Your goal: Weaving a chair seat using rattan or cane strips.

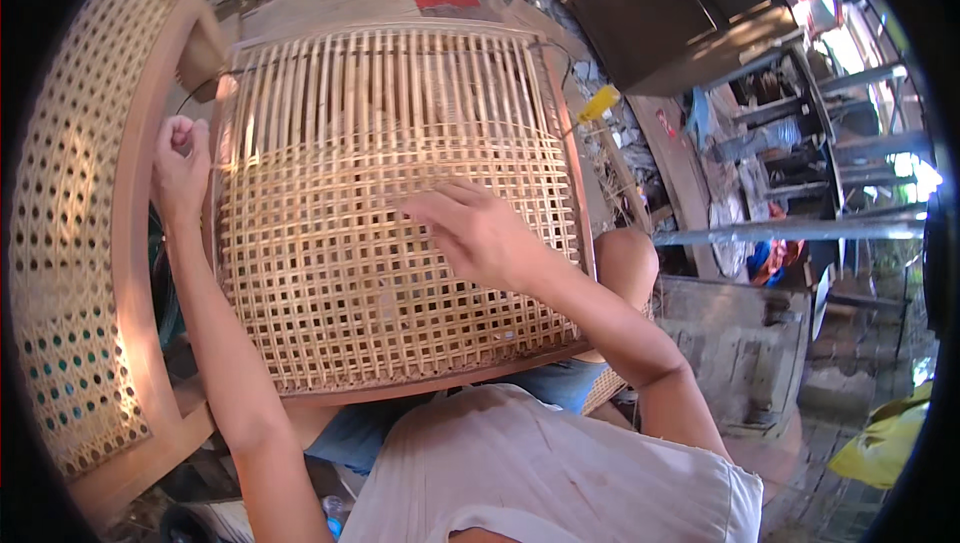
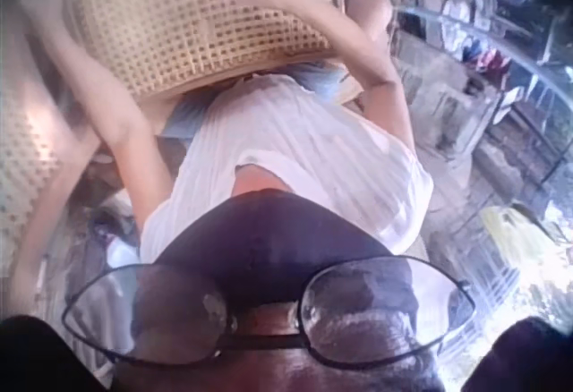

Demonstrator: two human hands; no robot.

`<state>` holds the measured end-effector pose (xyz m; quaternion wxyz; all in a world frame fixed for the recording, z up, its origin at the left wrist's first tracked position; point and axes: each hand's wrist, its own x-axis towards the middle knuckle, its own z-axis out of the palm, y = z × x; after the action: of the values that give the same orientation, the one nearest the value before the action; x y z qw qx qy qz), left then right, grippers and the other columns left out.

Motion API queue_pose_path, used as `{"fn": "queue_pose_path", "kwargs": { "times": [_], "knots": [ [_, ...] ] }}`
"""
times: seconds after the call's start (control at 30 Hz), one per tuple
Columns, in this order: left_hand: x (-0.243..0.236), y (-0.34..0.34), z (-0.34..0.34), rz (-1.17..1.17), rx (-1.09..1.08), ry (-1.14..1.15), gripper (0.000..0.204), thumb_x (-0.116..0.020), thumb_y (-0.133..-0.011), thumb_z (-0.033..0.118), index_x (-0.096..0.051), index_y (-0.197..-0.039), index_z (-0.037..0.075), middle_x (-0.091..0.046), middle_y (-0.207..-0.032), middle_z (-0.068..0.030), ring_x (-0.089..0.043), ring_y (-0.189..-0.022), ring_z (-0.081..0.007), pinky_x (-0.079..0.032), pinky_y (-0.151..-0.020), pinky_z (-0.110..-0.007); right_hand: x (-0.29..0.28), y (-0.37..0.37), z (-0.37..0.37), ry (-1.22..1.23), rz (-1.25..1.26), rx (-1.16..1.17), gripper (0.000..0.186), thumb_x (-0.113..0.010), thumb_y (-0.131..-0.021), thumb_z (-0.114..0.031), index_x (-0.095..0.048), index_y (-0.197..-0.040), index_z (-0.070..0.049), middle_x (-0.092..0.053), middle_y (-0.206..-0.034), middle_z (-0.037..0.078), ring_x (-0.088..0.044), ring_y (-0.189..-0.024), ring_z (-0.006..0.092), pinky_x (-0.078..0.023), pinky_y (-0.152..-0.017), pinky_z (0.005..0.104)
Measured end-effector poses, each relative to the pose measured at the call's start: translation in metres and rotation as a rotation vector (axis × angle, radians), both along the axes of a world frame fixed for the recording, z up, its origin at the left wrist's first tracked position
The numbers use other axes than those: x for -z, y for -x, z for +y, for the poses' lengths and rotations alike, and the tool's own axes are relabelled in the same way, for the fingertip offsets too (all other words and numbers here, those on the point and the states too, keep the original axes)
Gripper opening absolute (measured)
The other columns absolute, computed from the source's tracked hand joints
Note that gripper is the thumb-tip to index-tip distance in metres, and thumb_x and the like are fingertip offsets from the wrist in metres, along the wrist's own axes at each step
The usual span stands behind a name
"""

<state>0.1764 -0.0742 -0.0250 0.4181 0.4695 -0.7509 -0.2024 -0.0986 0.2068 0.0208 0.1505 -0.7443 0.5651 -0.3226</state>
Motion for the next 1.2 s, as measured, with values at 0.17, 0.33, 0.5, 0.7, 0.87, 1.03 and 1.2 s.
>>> {"fn": "queue_pose_path", "kwargs": {
  "times": [0.17, 0.33, 0.5, 0.7, 0.87, 1.03, 1.2],
  "knots": [
    [-0.038, 0.123, 0.099, -0.016, 0.408, 0.034, 0.013, -0.068, -0.088, 0.012, -0.070, -0.100, 0.009, -0.069, -0.091, -0.0072, -0.065, -0.085, -0.0202, -0.051, -0.084, -0.032, 0.009, 0.069, 0.059, 0.055, 0.089, 0.268, 0.026, -0.058, -0.077, 0.002, -0.062, -0.103, -0.003, -0.064, -0.092, 0.016, -0.061, -0.088, 0.0357, -0.050, -0.083, 0.0450],
    [-0.051, 0.254, 0.172, -0.376, 0.788, -0.067, 0.033, -0.071, -0.089, 0.022, -0.068, -0.119, 0.009, -0.066, -0.114, -0.0125, -0.060, -0.111, -0.0263, -0.046, -0.103, -0.041, 0.000, 0.107, 0.065, 0.020, 0.136, 0.607, 0.018, -0.057, -0.079, 0.003, -0.063, -0.095, -0.002, -0.065, -0.085, 0.016, -0.063, -0.086, 0.0346, -0.050, -0.080, 0.0436],
    [-0.046, 0.288, 0.173, -0.466, 0.755, 0.018, 0.058, -0.075, -0.082, 0.046, -0.063, -0.121, 0.005, -0.063, -0.119, -0.0150, -0.057, -0.116, -0.0291, -0.044, -0.105, -0.046, 0.003, 0.130, 0.083, 0.042, -0.280, 0.721, 0.026, -0.050, -0.077, 0.009, -0.066, -0.095, 0.000, -0.069, -0.092, 0.018, -0.065, -0.086, 0.0362, -0.051, -0.081, 0.0415],
    [-0.026, 0.286, 0.174, -0.476, 0.617, 0.077, 0.062, -0.086, -0.065, 0.047, -0.062, -0.103, 0.004, -0.059, -0.100, -0.0111, -0.057, -0.101, -0.0294, -0.048, -0.089, -0.042, 0.004, 0.118, 0.038, -0.033, -0.045, 0.505, 0.037, -0.052, -0.076, 0.009, -0.063, -0.109, -0.001, -0.065, -0.103, 0.018, -0.060, -0.101, 0.0374, -0.049, -0.087, 0.0446],
    [-0.022, 0.273, 0.158, -0.405, 0.608, 0.140, 0.056, -0.086, -0.057, 0.024, -0.059, -0.103, 0.006, -0.058, -0.101, -0.0104, -0.055, -0.097, -0.0301, -0.046, -0.087, -0.041, 0.022, 0.113, -0.009, 0.037, 0.397, 0.480, 0.023, -0.058, -0.079, -0.004, -0.059, -0.101, -0.002, -0.059, -0.102, 0.016, -0.057, -0.100, 0.0320, -0.047, -0.091, 0.0394],
    [-0.021, 0.271, 0.152, -0.417, 0.721, 0.037, 0.049, -0.084, -0.057, 0.018, -0.058, -0.096, 0.006, -0.058, -0.094, -0.0103, -0.054, -0.090, -0.0296, -0.044, -0.083, -0.040, 0.024, 0.121, -0.027, -0.071, 0.440, 0.518, 0.021, -0.062, -0.076, -0.006, -0.061, -0.097, -0.003, -0.063, -0.093, 0.015, -0.060, -0.090, 0.0308, -0.049, -0.084, 0.0393],
    [-0.019, 0.270, 0.152, -0.360, 0.702, -0.009, 0.045, -0.083, -0.056, 0.018, -0.059, -0.093, 0.007, -0.060, -0.089, -0.0081, -0.055, -0.085, -0.0282, -0.044, -0.078, -0.040, 0.019, 0.119, -0.027, -0.074, 0.395, 0.503, 0.018, -0.062, -0.075, -0.004, -0.061, -0.093, -0.002, -0.063, -0.090, 0.016, -0.060, -0.086, 0.0330, -0.049, -0.080, 0.0425]
  ]
}}
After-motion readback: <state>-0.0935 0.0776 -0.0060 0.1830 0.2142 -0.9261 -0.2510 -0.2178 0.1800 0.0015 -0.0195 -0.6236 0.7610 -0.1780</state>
